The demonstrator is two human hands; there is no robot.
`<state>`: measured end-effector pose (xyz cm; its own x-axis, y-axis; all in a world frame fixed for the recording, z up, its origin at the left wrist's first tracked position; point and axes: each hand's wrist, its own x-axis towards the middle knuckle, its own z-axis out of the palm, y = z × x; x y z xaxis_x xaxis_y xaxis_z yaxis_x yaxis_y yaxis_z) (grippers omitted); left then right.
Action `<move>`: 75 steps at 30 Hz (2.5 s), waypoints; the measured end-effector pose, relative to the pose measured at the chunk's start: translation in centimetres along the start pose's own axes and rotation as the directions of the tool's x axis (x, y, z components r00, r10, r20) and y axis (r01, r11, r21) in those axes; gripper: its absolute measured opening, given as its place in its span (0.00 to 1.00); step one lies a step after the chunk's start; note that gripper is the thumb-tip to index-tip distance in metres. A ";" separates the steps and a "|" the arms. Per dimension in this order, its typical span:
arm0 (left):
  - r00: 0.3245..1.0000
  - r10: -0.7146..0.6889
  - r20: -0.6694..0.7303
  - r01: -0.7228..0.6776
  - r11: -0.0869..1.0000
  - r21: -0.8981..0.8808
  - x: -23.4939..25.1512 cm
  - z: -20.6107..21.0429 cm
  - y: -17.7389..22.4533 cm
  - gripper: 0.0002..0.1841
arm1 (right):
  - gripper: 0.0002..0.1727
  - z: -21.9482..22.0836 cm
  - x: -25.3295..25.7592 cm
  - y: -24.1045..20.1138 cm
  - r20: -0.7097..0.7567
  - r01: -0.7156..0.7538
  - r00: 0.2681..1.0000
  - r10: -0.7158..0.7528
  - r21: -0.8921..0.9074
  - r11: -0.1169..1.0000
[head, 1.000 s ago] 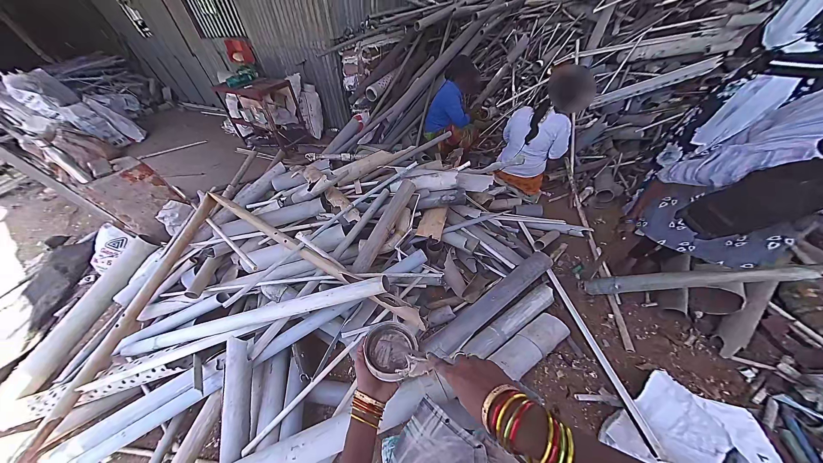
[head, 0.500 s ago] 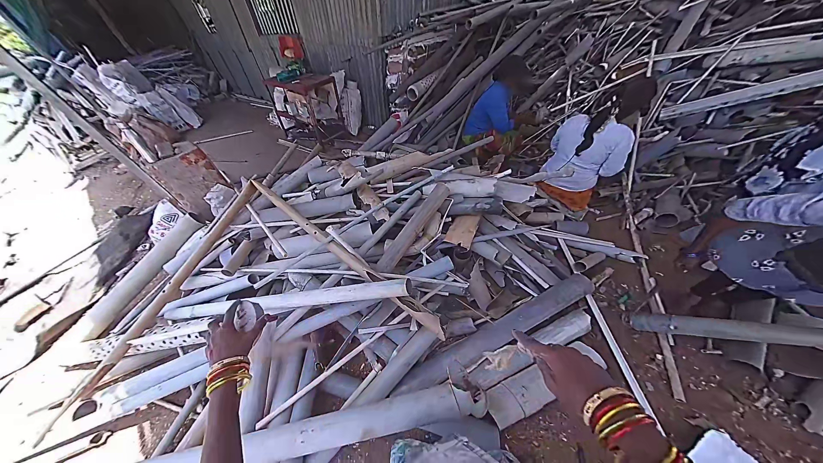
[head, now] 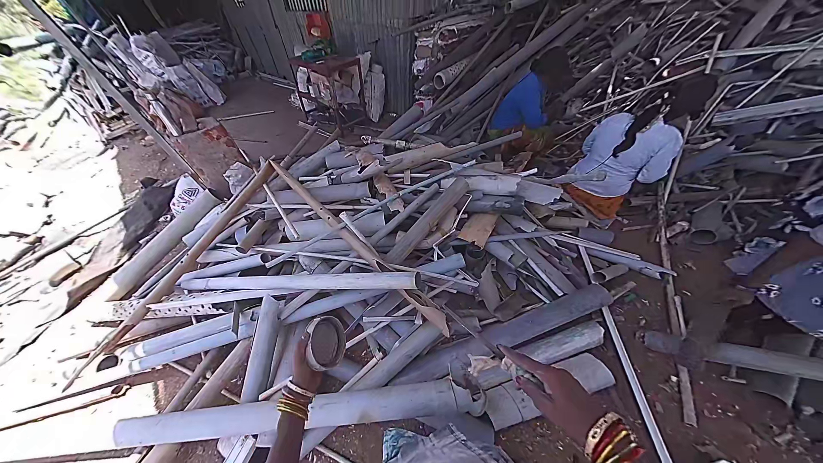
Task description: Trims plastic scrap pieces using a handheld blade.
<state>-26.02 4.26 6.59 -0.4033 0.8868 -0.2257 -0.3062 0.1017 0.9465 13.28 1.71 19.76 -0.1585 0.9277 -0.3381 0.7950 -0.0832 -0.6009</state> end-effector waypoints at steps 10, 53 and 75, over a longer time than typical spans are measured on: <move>0.904 -0.105 0.414 0.372 0.670 -0.642 -4.6 10.8 -0.4 0.41 | 0.32 2.6 -1.7 -8.6 0.113 0.082 0.992 -0.051 -0.294 0.952; 0.953 -0.071 0.295 0.089 0.995 -0.050 -7.5 11.7 2.0 0.22 | 0.35 2.1 -4.7 -9.3 0.500 0.174 0.859 0.108 -0.483 0.858; 0.944 0.088 0.319 0.022 0.945 -0.327 -6.4 7.7 0.3 0.29 | 0.27 2.4 -5.4 -8.4 0.402 0.231 0.889 -0.221 0.022 0.973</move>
<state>-16.88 2.15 10.11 -0.1323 0.9896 -0.0559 -0.5805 -0.0316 0.8137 6.03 -3.44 24.88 -0.5515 0.6965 -0.4590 0.7236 0.1257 -0.6786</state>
